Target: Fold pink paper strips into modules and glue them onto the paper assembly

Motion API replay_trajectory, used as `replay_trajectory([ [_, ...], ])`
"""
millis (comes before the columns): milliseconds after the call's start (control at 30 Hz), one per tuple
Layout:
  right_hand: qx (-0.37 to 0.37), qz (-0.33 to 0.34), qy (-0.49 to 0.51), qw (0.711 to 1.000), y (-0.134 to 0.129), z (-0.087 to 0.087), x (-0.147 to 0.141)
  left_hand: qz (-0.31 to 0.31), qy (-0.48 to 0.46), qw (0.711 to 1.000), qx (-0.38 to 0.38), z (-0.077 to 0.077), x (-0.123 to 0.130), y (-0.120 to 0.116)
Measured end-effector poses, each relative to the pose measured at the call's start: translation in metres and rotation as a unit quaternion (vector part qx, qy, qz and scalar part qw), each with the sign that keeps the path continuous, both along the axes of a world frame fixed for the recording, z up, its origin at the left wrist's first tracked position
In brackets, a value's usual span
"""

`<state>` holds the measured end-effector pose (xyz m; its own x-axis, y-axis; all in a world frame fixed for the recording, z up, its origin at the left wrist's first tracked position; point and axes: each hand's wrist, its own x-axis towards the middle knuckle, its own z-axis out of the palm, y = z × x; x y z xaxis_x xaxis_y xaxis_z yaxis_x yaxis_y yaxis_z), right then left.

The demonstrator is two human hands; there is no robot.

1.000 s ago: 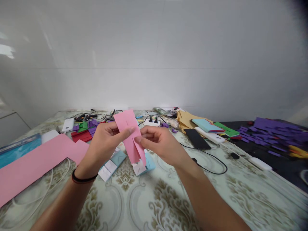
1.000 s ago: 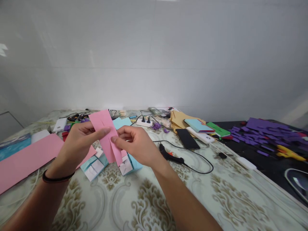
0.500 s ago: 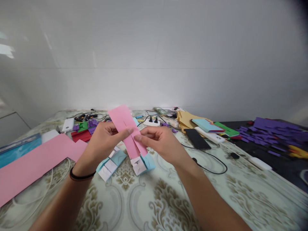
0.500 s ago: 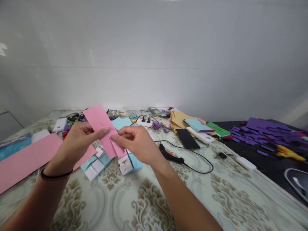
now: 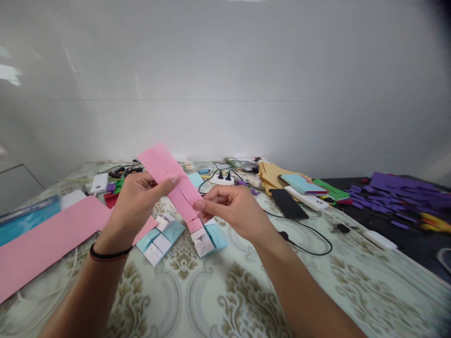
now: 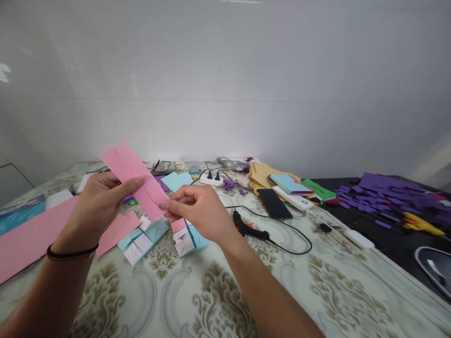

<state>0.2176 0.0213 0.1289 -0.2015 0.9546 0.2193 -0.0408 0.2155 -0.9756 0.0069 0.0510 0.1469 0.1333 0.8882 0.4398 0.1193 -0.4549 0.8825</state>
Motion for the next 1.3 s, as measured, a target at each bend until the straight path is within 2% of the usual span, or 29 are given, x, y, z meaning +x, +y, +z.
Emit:
replay_trajectory([
  [167, 0.049, -0.001, -0.061, 0.997, -0.003, 0.000, 0.005, 0.006, 0.023, 1.000, -0.002, 0.003, 0.000, -0.001],
  [267, 0.086, -0.002, -0.093, 0.992, -0.004, 0.001, 0.006, -0.025, 0.064, 0.998, 0.002, 0.005, 0.002, -0.004],
  [367, 0.088, -0.002, -0.080, 0.993, -0.004, 0.001, 0.004, -0.074, 0.087, 0.993, -0.001, 0.004, 0.005, -0.006],
  [533, 0.067, 0.010, -0.081, 0.994, -0.002, 0.000, 0.001, -0.108, 0.078, 0.991, -0.001, 0.003, 0.010, -0.008],
  [667, 0.097, 0.016, -0.058, 0.993, -0.001, 0.001, 0.002, -0.156, 0.086, 0.984, -0.007, -0.001, 0.011, -0.007],
  [767, 0.121, -0.003, -0.026, 0.992, -0.001, 0.001, 0.003, -0.197, 0.119, 0.973, -0.023, -0.005, 0.012, -0.005],
  [867, 0.130, -0.021, -0.015, 0.991, 0.000, 0.001, 0.003, -0.198, 0.115, 0.973, -0.026, -0.005, 0.015, -0.005],
  [1067, 0.118, -0.007, -0.029, 0.993, 0.001, -0.001, 0.002, -0.183, 0.034, 0.982, -0.023, -0.001, 0.018, -0.008],
  [1300, 0.138, -0.034, -0.010, 0.990, 0.001, -0.001, 0.001, -0.182, 0.071, 0.981, -0.010, -0.004, 0.017, -0.009],
])
